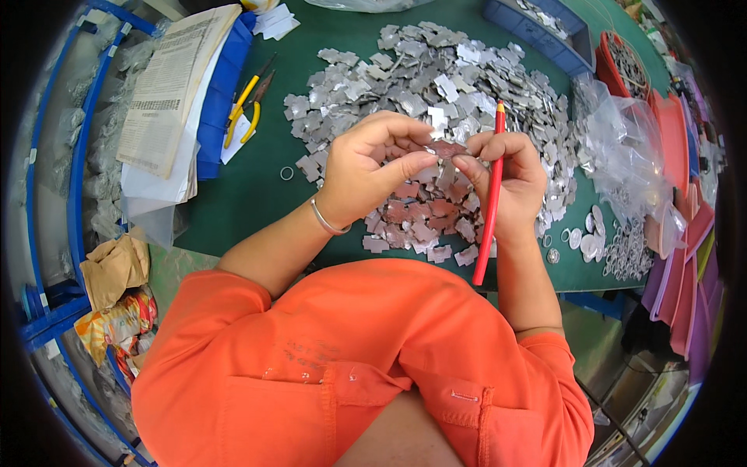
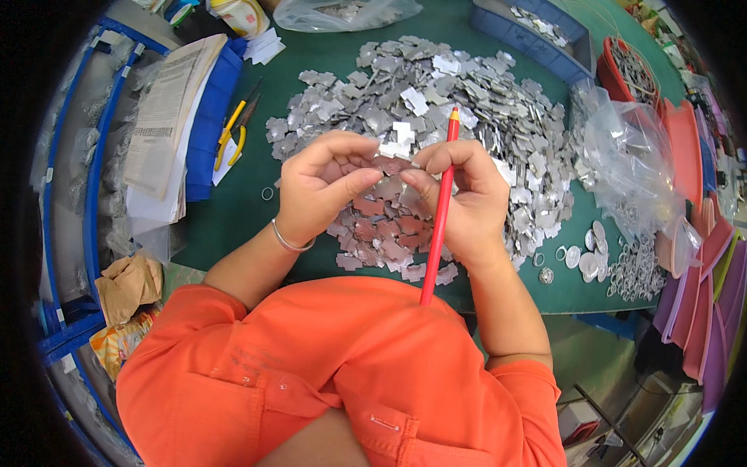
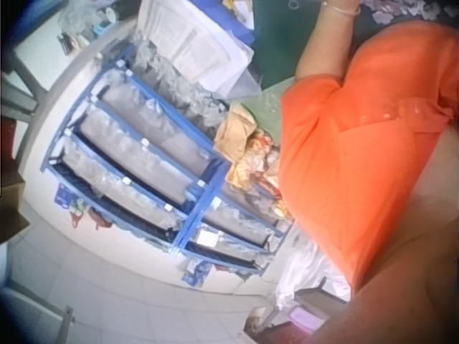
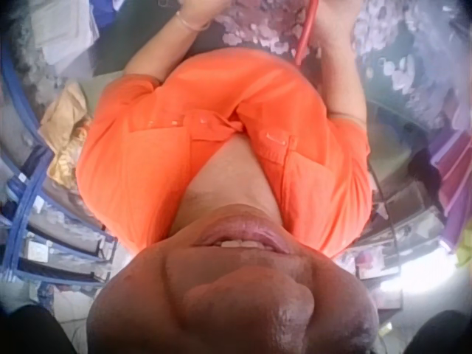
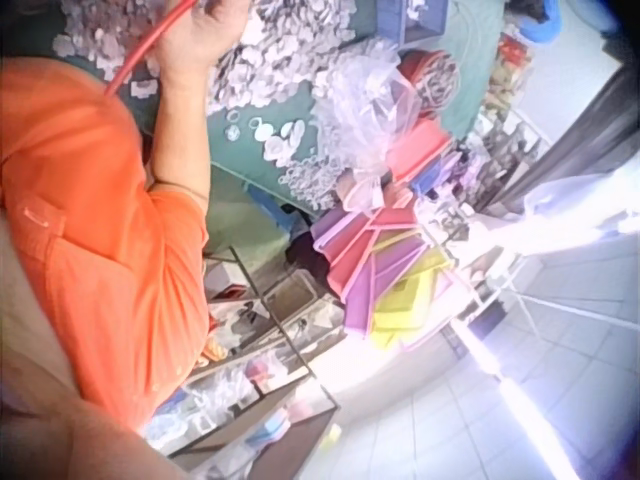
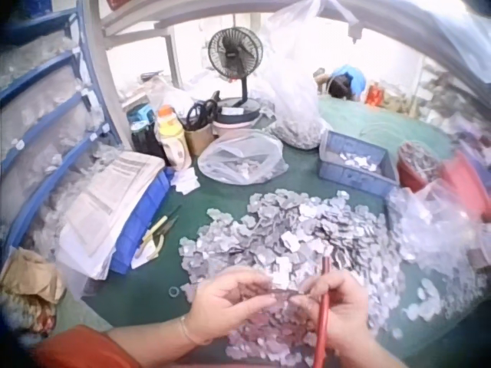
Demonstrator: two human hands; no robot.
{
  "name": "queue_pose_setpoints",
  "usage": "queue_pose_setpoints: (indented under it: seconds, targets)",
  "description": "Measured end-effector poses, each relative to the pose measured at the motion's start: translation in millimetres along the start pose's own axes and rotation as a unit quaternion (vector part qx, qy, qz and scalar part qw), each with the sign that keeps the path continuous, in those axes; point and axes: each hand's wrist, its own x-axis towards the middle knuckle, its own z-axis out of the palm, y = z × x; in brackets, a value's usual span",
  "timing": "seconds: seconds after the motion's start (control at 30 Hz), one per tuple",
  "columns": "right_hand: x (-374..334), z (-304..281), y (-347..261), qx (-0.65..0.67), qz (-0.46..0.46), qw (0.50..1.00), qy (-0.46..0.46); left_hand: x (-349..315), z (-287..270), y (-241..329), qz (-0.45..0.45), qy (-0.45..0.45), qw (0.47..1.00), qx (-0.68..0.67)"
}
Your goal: The person sorts through a pile of small metal parts, placing some into plastic bags while holding a pen.
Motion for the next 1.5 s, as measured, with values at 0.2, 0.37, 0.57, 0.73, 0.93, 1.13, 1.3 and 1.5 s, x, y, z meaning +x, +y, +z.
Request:
queue_pose_setpoints:
  seconds: [0.2, 0.37, 0.57, 0.73, 0.93, 1.13, 1.3, 1.5]
  targets:
    - [-20.5, 0.4, 2.4, 0.012, -0.016, 1.0, -0.002, -6.5, 1.2, 5.5, 0.149, -0.086, 0.969, 0.18]
    - [-22.7, -3.5, 10.3, -0.021, -0.085, 0.996, -0.017, -8.2, 1.5, 6.6, 0.138, -0.089, 0.968, 0.191]
    - [-24.1, -2.1, 7.6, 0.029, -0.055, 0.998, -0.011, -6.8, 4.7, 8.9, 0.129, -0.081, 0.969, 0.197]
    - [-25.3, -0.2, 2.0, 0.044, -0.02, 0.999, 0.0, -6.4, 4.9, 8.4, 0.135, -0.085, 0.969, 0.188]
    - [-26.3, -1.5, 6.8, 0.035, -0.05, 0.998, 0.001, -11.4, 8.4, 6.1, 0.008, -0.091, 0.994, 0.054]
    - [-29.5, 3.1, 5.8, 0.076, -0.018, 0.997, 0.026, -17.4, 6.6, 4.7, 0.008, -0.089, 0.994, 0.061]
    - [-31.0, -1.4, 3.0, -0.013, -0.026, 0.999, 0.026, -10.2, 7.1, 6.3, 0.123, -0.09, 0.965, 0.211]
    - [-30.2, 2.2, 4.1, 0.066, -0.024, 0.997, 0.03, -15.8, 10.9, 8.4, 0.039, -0.108, 0.979, 0.171]
